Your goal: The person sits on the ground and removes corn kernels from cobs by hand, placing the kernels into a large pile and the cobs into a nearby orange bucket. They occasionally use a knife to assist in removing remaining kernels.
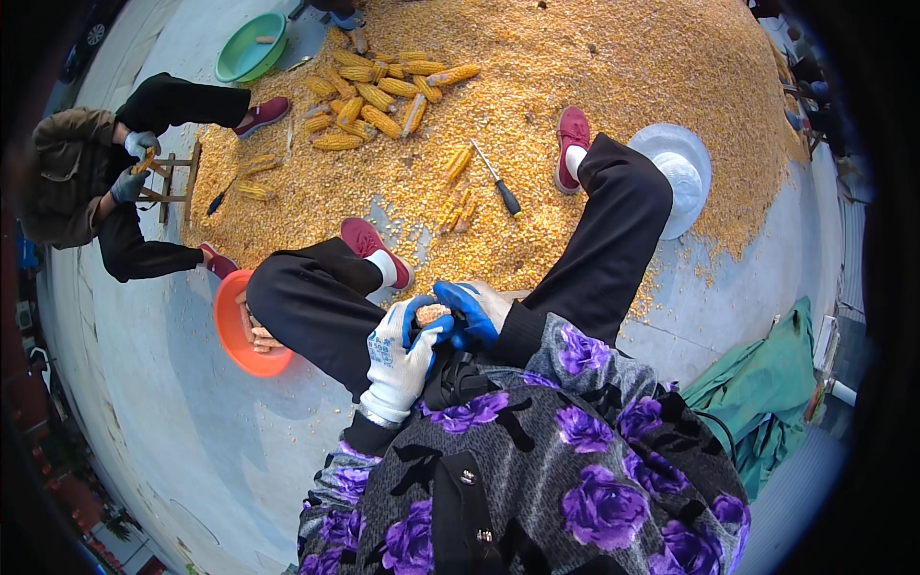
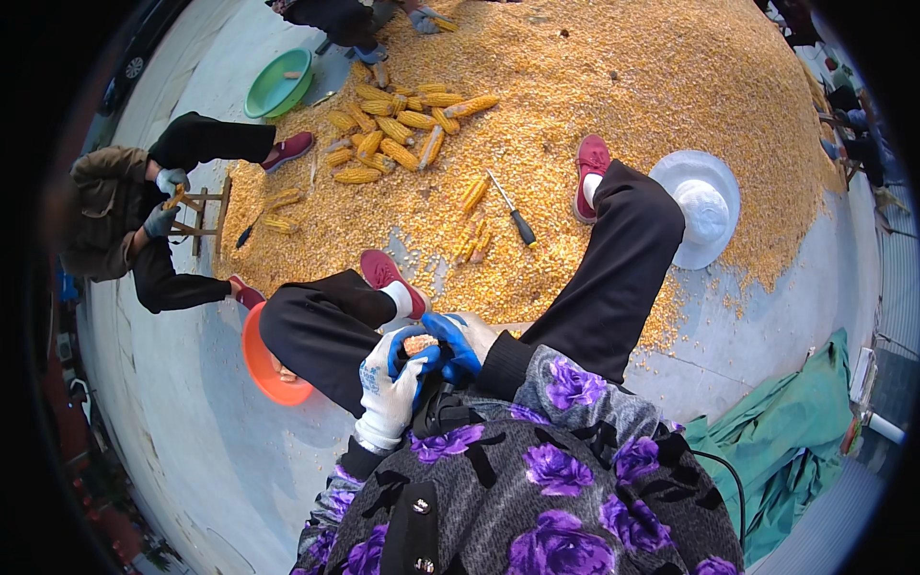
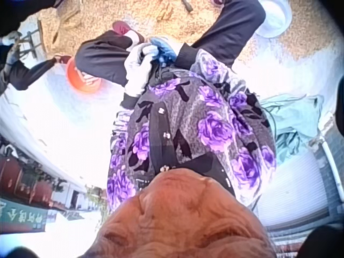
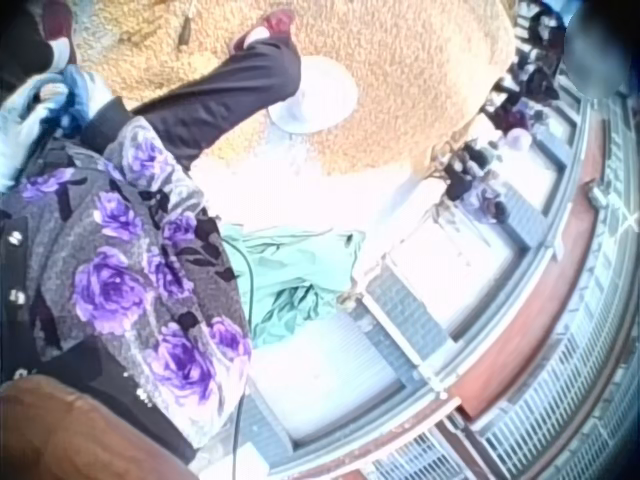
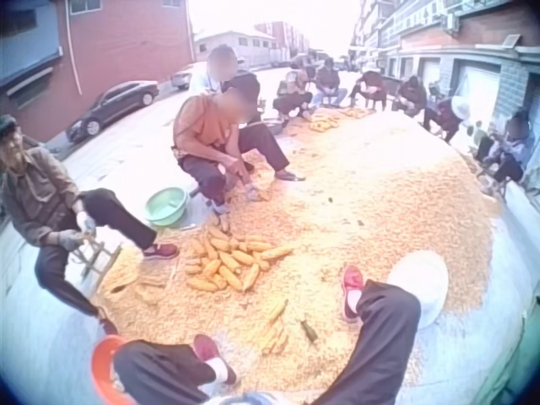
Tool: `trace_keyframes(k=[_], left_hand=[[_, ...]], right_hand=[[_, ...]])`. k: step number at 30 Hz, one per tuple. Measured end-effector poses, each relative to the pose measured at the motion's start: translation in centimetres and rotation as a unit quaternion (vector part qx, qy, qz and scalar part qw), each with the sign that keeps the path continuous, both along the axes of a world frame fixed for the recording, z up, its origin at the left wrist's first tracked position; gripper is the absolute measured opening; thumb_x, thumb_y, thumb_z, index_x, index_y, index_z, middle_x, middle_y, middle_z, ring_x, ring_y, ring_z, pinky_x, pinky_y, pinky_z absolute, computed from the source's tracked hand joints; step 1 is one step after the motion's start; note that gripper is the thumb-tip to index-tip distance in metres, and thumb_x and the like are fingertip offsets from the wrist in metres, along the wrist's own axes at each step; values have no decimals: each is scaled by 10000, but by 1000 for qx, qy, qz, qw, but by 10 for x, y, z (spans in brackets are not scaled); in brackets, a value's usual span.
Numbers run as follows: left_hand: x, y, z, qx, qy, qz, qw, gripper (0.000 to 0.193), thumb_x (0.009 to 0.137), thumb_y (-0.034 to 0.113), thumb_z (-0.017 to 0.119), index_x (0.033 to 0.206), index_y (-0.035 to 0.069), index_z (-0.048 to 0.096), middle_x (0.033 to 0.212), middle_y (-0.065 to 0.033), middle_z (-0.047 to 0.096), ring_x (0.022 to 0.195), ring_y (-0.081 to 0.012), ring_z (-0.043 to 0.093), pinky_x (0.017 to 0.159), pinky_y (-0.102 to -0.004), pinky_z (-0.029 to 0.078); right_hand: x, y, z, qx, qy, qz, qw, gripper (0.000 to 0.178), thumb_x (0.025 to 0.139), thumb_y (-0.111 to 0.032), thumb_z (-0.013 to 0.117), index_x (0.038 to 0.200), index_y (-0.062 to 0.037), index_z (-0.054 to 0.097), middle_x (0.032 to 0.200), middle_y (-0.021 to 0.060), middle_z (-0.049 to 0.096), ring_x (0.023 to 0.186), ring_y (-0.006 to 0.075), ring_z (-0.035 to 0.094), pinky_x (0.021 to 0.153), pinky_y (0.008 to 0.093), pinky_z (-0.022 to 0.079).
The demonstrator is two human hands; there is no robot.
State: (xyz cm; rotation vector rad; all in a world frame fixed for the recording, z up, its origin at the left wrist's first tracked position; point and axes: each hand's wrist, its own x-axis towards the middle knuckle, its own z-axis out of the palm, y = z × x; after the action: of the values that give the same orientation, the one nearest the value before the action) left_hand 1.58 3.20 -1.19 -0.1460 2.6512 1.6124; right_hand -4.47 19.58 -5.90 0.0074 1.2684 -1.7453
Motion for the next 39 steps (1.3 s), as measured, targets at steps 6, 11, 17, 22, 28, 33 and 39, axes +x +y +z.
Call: trace_keyframes(k=[6,11,17,22,28,33,39], left_hand=[[-3,-11,0,301,-268,133,906,282,952,244,559,1014,-27,603,836,-83,649,719,-148,642,662,-267,518],[-7,-15,-7,307,-273,70,909,402,974,367,516,996,-26,598,827,-86,642,647,-181,646,598,-288,544],[-11,-19,-4,425,-325,106,838,400,981,333,502,1208,3,513,827,-70,632,706,-133,638,665,-240,519],[-7,-15,1,318,-204,31,925,473,917,93,570,1347,-25,414,1015,-108,617,903,-140,625,814,-266,509],[-6,-13,-5,142,-78,-29,986,436,831,-29,560,1263,-38,508,1144,-191,618,1068,-259,618,915,-334,484],[-2,-12,-4,83,-53,-60,993,407,825,-38,552,1231,-27,536,1098,-180,639,1027,-251,636,884,-333,492],[0,-10,-2,177,-134,-26,975,395,832,-42,553,1226,-25,533,1057,-162,640,980,-227,637,855,-308,498]], right_hand=[[-9,-2,22,155,307,-21,939,311,932,-268,534,1084,-6,603,965,197,630,929,333,613,827,392,469],[-13,-2,33,81,282,27,956,338,916,-282,562,1115,-11,603,961,160,638,884,260,625,801,357,480],[-17,1,9,-9,-9,-22,1000,276,916,-251,608,1067,-22,633,874,41,645,699,81,602,609,204,479],[-11,1,-5,-98,-122,-90,984,296,934,-256,570,1108,-17,589,893,74,641,707,147,632,634,255,528],[-8,0,-7,-29,-102,-41,994,337,924,-319,590,1108,-37,578,862,74,631,667,159,635,611,258,528],[-13,1,3,39,-128,19,991,340,902,-371,627,1056,-68,615,792,44,616,556,113,572,489,216,464],[-10,-2,-6,36,-70,76,994,329,899,-406,627,964,-84,639,721,-12,574,509,49,460,444,190,343]])
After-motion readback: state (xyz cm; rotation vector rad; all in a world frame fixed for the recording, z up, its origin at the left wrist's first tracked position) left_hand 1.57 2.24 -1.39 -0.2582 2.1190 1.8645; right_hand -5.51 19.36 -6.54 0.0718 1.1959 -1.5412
